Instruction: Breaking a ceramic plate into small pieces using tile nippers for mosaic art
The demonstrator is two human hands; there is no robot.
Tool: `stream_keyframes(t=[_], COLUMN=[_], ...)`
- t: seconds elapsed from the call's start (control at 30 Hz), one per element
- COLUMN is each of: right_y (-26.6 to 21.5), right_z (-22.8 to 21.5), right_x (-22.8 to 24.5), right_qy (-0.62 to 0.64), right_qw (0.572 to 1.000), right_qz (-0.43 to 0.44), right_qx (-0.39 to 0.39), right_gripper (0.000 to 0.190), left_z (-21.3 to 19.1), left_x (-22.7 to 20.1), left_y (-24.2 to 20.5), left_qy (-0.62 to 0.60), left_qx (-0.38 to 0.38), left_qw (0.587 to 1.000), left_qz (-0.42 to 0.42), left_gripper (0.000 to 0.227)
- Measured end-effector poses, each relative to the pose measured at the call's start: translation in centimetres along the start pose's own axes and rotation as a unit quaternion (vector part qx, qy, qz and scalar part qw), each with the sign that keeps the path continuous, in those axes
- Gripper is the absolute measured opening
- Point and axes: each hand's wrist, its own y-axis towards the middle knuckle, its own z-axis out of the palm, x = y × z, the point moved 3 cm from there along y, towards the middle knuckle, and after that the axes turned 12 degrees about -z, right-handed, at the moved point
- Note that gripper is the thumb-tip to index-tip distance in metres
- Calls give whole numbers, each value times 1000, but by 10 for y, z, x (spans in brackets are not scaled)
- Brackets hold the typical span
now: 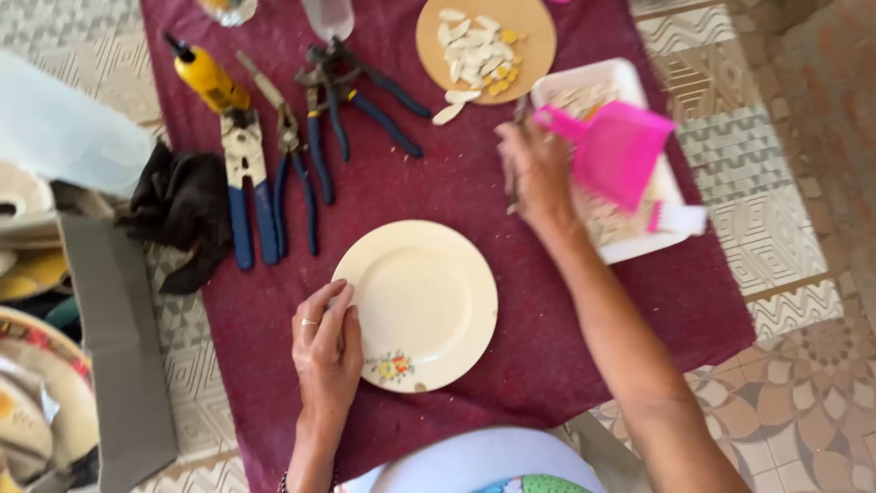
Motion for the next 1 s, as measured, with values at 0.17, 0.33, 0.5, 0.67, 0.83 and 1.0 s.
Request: stream_keyframes(t=[0.17, 0.33, 0.5, 0.67, 0.83, 1.0], right_y=[-1, 11, 23, 11, 10, 5], right_z=[0, -36, -82, -58, -43, -38], right_x=[-19, 34, 111, 147, 157, 149], right_qy=[-21, 44, 366, 555, 564, 567], right_qw=[999, 993, 925, 811, 804, 789], right_qz=[-18, -89, 32, 165, 162, 152], right_qx=[-19, -70, -96, -80, -98, -182], right_gripper=[16, 31, 43, 36, 23, 71], left_z=[-5, -4, -5, 4, 29, 46], left_x=[2, 9, 19, 28, 49, 59], left_y=[-13, -15, -16, 2, 26, 27], left_qy=[2, 31, -50, -33, -56, -39], left_qx=[-1, -35, -13, 87, 116, -3], left_qw=[1000, 999, 994, 977, 974, 993], left_qz=[-3, 2, -99, -190, -187, -112], left_gripper=[26, 29, 46, 62, 68, 43])
